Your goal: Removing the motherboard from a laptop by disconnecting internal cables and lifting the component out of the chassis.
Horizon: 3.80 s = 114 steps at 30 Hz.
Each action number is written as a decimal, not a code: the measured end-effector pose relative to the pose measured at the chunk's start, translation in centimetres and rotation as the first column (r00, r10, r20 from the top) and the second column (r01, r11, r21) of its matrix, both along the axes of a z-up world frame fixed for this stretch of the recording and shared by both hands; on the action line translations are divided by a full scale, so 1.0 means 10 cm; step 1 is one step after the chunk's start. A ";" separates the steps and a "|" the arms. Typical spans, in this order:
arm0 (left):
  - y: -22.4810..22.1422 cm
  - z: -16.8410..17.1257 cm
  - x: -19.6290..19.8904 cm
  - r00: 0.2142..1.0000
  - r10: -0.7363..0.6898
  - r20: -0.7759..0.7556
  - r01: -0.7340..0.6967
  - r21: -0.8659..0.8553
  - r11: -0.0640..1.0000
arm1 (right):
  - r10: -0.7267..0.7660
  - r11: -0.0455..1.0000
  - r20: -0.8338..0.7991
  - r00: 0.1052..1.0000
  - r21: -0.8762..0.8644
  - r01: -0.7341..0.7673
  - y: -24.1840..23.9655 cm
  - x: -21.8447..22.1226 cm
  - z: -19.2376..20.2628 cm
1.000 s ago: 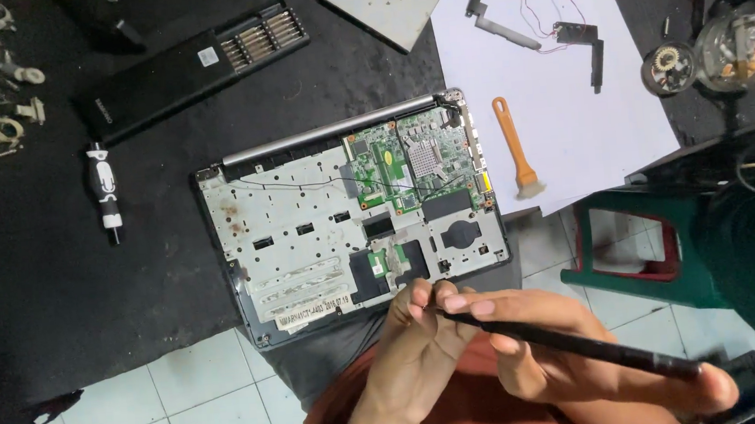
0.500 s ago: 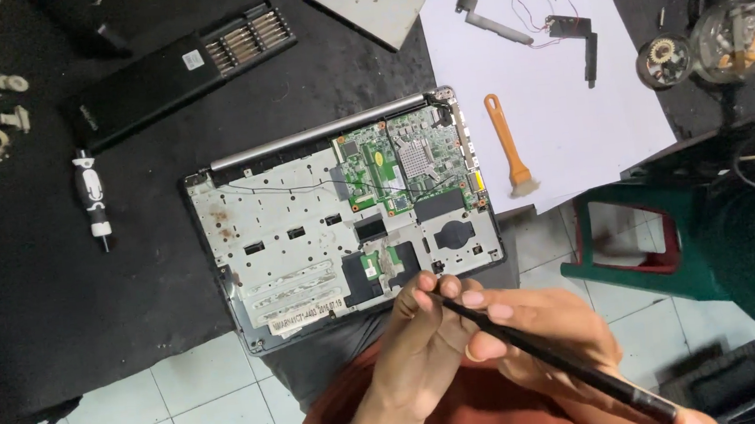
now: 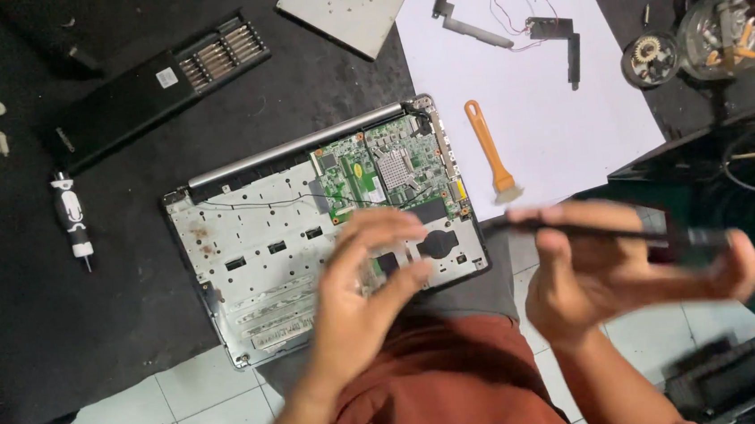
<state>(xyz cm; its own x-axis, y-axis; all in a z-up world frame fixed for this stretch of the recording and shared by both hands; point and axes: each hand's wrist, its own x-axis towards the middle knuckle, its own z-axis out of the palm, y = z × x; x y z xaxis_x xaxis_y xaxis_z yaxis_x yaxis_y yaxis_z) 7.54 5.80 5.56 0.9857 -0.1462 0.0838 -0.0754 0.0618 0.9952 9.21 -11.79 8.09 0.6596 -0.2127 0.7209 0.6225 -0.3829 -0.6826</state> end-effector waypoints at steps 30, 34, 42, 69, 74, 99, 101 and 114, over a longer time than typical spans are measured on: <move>0.37 -0.62 0.53 0.842 -0.473 0.259 0.020 0.861 0.508 | 0.419 0.889 -0.224 0.880 -0.096 -0.448 -0.07 0.37 -0.69; 0.37 -0.61 0.53 0.842 -0.470 0.266 0.017 0.857 0.515 | 0.423 0.881 -0.221 0.879 -0.126 -0.456 -0.07 0.36 -0.70; 0.38 -0.60 0.54 0.836 -0.468 0.285 0.006 0.849 0.529 | 0.396 0.872 -0.215 0.893 -0.216 -0.439 -0.03 0.38 -0.66; 0.39 -0.59 0.53 0.813 -0.467 0.348 -0.064 0.851 0.522 | 0.502 0.766 -0.193 0.843 -0.353 -0.538 -0.08 0.45 -0.63; 0.40 -0.62 0.53 0.821 -0.475 0.319 -0.046 0.865 0.500 | 0.503 0.766 -0.133 0.854 -0.390 -0.512 -0.16 0.44 -0.75; 0.39 -0.62 0.53 0.825 -0.467 0.319 -0.049 0.863 0.502 | 0.488 0.772 -0.166 0.857 -0.376 -0.513 -0.13 0.43 -0.73; 0.39 -0.62 0.53 0.828 -0.465 0.313 -0.038 0.859 0.511 | 0.494 0.780 -0.136 0.859 -0.368 -0.506 -0.15 0.40 -0.81; 0.38 -0.62 0.53 0.831 -0.470 0.296 -0.022 0.864 0.504 | 0.515 0.762 -0.127 0.848 -0.385 -0.521 -0.23 0.45 -0.89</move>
